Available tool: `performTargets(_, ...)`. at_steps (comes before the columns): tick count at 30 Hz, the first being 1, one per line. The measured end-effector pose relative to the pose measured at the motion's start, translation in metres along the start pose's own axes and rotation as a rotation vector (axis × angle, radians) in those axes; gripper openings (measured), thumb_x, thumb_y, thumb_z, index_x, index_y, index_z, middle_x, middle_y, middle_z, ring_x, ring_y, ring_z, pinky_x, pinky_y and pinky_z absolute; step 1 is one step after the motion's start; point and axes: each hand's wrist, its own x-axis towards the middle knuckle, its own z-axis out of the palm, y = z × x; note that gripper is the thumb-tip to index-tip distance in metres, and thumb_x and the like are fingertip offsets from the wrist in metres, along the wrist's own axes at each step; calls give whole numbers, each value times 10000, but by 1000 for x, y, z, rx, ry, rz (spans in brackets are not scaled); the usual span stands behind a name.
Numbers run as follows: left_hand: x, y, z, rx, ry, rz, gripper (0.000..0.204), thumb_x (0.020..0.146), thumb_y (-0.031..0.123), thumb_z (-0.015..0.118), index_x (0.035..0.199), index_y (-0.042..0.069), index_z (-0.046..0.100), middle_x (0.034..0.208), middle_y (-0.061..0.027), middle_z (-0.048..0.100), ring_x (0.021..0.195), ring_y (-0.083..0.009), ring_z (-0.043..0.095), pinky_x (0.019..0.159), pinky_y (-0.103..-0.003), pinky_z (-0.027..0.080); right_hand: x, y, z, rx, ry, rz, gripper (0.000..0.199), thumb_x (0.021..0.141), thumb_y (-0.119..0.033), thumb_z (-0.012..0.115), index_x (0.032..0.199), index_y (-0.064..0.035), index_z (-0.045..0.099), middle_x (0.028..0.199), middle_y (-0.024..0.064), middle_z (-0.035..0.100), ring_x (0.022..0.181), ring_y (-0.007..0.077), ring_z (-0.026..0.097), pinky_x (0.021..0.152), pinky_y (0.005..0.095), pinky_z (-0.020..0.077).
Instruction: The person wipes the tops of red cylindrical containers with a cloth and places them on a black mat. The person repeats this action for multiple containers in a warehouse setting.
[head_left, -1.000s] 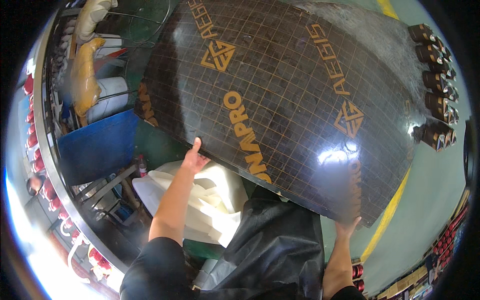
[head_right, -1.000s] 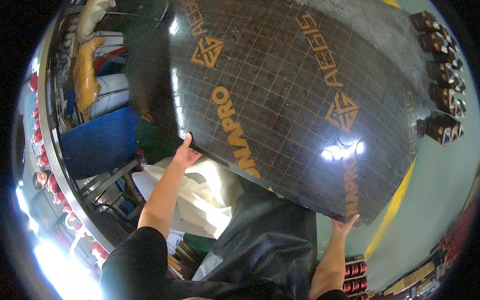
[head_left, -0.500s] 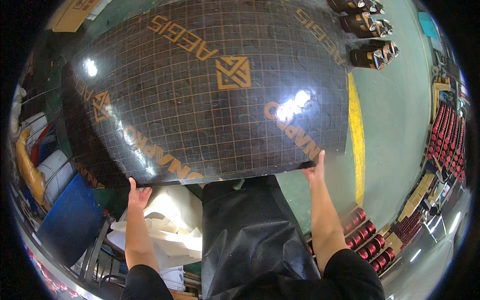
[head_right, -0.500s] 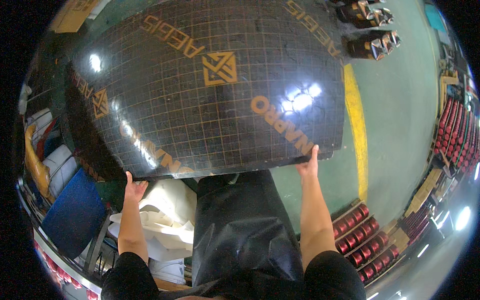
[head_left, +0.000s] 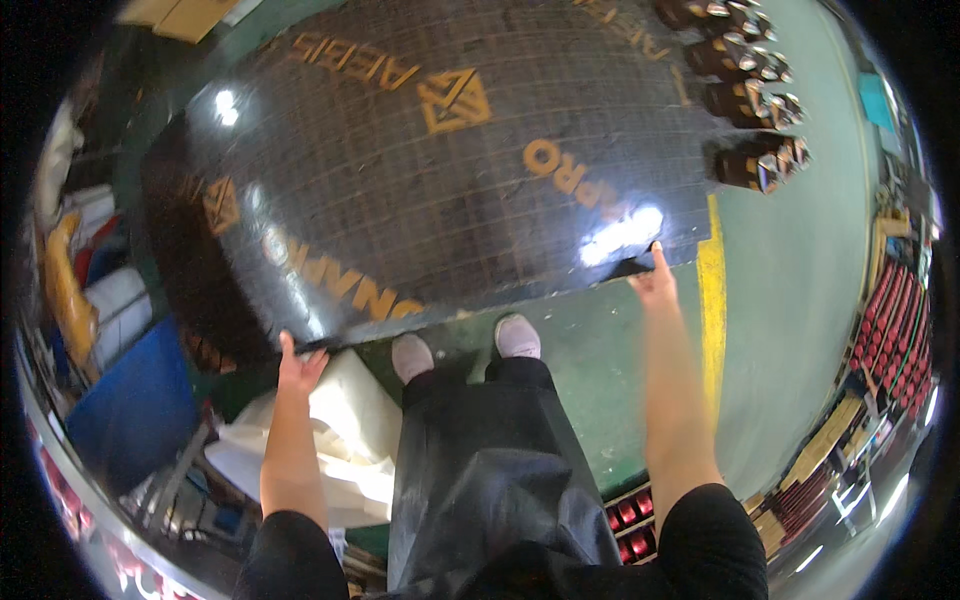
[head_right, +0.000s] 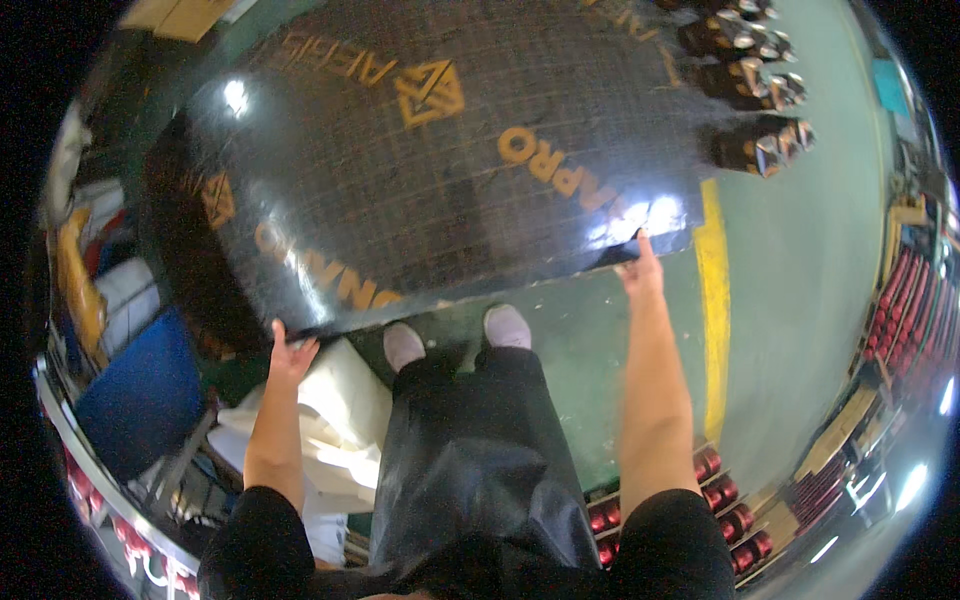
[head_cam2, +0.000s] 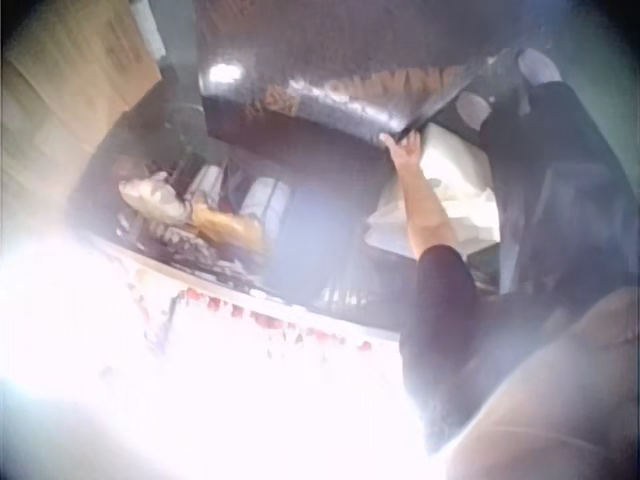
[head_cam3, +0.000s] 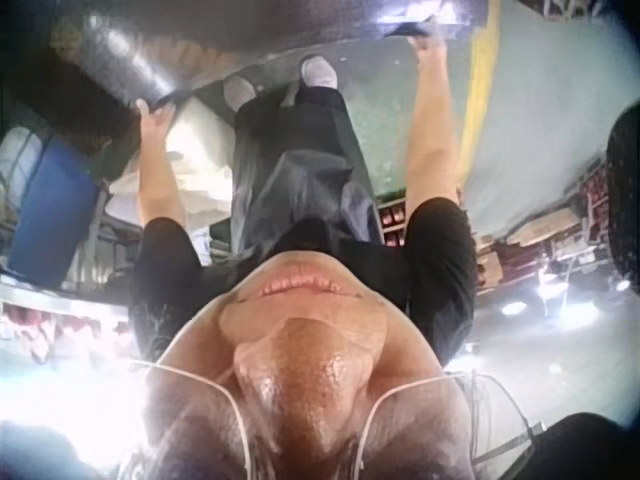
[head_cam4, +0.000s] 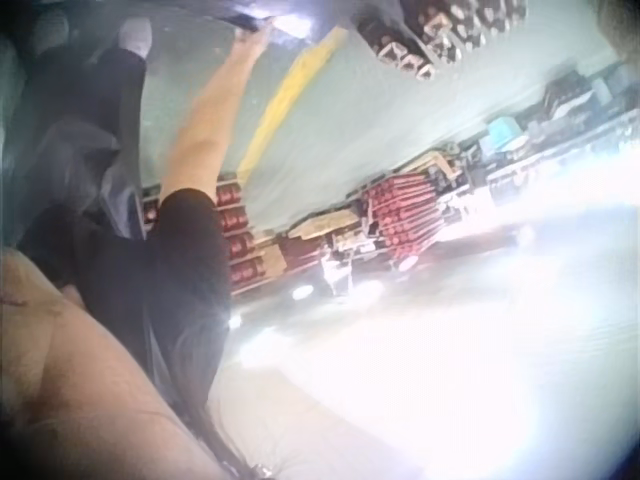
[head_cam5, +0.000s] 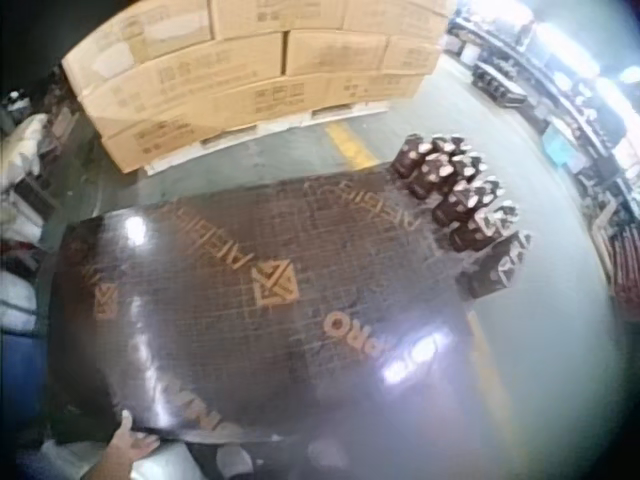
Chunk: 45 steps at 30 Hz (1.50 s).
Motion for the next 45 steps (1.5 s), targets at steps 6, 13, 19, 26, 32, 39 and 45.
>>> performTargets(6, -78, -38, 41, 1046, 202, 732, 527, 864, 398, 649, 1219, 23, 540, 1088, -122, 628, 928, -219, 620, 823, -334, 484, -75, -17, -45, -649, -62, -242, 525, 799, -331, 753, 1183, -27, 563, 1079, 67, 572, 987, 174, 532, 755, 339, 511)
performTargets(13, -285, -149, -2, 877, 149, 548, 370, 891, 292, 612, 1184, 72, 562, 1095, -160, 618, 1058, -279, 573, 925, -394, 428, -222, 41, -3, -1177, -529, -141, 524, 863, -262, 688, 1287, -15, 505, 1132, 105, 595, 962, 192, 575, 779, 357, 519)
performTargets(19, -401, -358, -96, 693, 480, 120, 415, 858, 338, 628, 1155, 52, 572, 1143, -250, 518, 1018, -400, 573, 957, -425, 443, -331, 103, 95, -1476, -1017, -110, 434, 879, -187, 658, 1263, -42, 518, 1117, 93, 609, 954, 193, 623, 817, 359, 524)
performTargets(26, -473, -577, -83, 106, 490, -224, 385, 846, 320, 628, 1118, 52, 582, 1173, -267, 491, 1022, -386, 572, 939, -420, 460, -387, 168, 75, -1899, -1085, -196, 301, 893, -233, 636, 1150, -86, 580, 981, 55, 628, 818, 171, 633, 703, 338, 546)
performTargets(32, -479, -666, -100, -306, 877, -301, 429, 840, 325, 621, 1167, 60, 541, 1068, -220, 573, 975, -341, 578, 899, -419, 460, -410, 179, 36, -2543, -991, -577, 353, 884, -297, 654, 1157, -83, 588, 925, 31, 631, 759, 140, 615, 628, 288, 527)
performTargets(39, -473, -679, -319, -112, 1457, 118, 717, 747, 329, 766, 1310, 32, 436, 1196, -248, 529, 1117, -388, 503, 965, -481, 411, -471, 290, 2, -2854, -1432, -1435, 403, 880, -277, 649, 1186, -24, 584, 916, 95, 647, 718, 137, 607, 584, 276, 518)
performTargets(45, -448, -625, -466, -499, 1224, -114, 611, 737, 212, 711, 1278, 147, 434, 1183, -327, 470, 1083, -461, 521, 927, -494, 436, -586, 481, -184, -2730, -1904, -822, 499, 857, -286, 688, 1246, -3, 555, 1108, 151, 648, 1003, 222, 626, 891, 333, 489)
